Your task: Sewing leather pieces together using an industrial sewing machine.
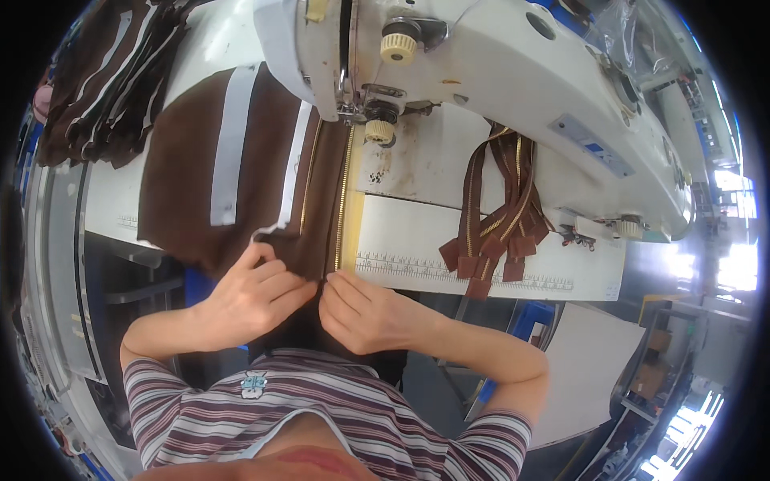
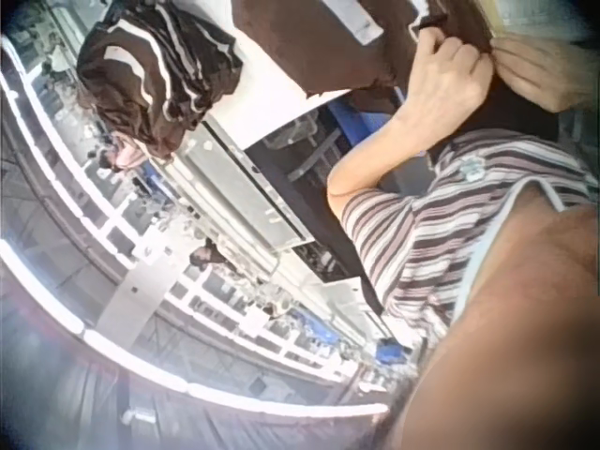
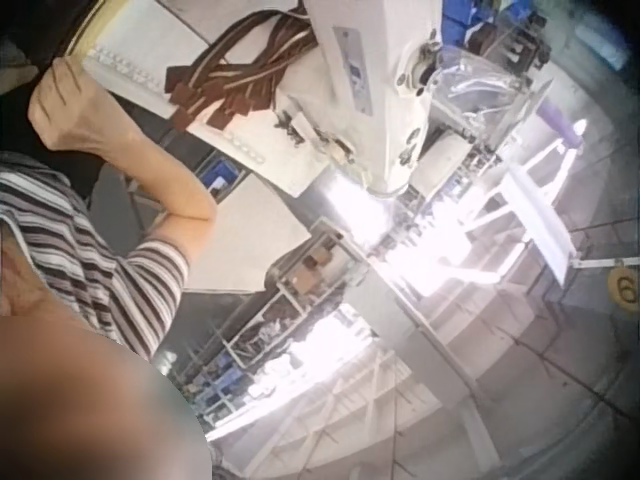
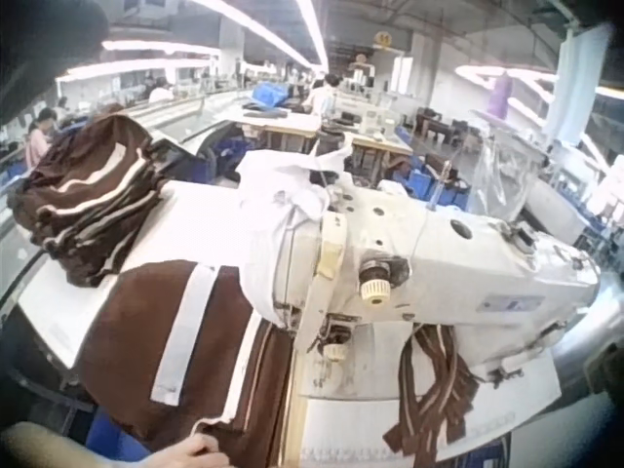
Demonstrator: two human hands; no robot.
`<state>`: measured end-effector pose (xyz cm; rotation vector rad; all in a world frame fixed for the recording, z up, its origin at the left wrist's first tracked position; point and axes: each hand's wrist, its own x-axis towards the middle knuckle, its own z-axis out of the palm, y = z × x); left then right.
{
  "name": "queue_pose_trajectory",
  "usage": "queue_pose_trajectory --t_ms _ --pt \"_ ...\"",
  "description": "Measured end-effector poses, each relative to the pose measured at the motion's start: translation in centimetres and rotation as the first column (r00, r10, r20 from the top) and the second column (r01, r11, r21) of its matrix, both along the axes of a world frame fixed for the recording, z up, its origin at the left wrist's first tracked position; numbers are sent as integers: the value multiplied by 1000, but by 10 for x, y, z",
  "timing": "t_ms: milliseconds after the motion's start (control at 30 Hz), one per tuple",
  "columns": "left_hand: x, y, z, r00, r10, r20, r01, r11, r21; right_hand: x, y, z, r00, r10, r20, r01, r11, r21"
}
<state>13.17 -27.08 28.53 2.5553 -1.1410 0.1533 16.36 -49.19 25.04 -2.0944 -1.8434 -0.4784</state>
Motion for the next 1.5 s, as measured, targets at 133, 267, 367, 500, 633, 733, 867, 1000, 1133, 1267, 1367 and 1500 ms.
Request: queue_pose_trajectory --t_ms 133,267,367,500,633,733,867,1000,1133,1267,1367,1500 --pt "1 -1 -16 999 -41 2 41 979 -200 3 -2 2 1000 -13 -17 12 997 -76" --pt "9 0 -22 999 -37 35 44 972 -231 11 -2 -2 998 -12 -58 8 997 -72" --pt "19 7 -19 998 -54 13 55 977 -205 19 2 -4 998 -49 -31 49 999 -19" --pt "33 12 -18 996 -84 42 90 981 -173 32 6 -5 998 -65 -24 64 998 -12" --pt "46 15 -27 993 -76 85 92 973 -211 41 8 -4 996 -78 -46 75 996 -56" --pt "57 15 -36 988 -62 140 98 959 -266 50 11 -5 995 -99 10 99 994 -45" --pt "74 13 -42 984 -55 171 106 947 -303 58 12 0 987 -156 -24 154 985 -78" --pt "91 13 -46 982 -58 181 113 943 -311 69 14 -3 968 -219 -120 213 975 -64" --pt "109 15 -49 976 -71 207 134 942 -309 78 17 -5 952 -288 -100 286 958 -36" --pt "119 19 -57 976 -52 212 107 960 -260 89 20 -7 942 -326 -81 325 945 -22" --pt "135 21 -54 971 -93 220 137 971 -196 96 21 -8 935 -351 -37 351 936 -23" --pt "150 19 -55 964 -86 252 163 939 -302 103 18 -9 912 -411 -1 411 910 -51"
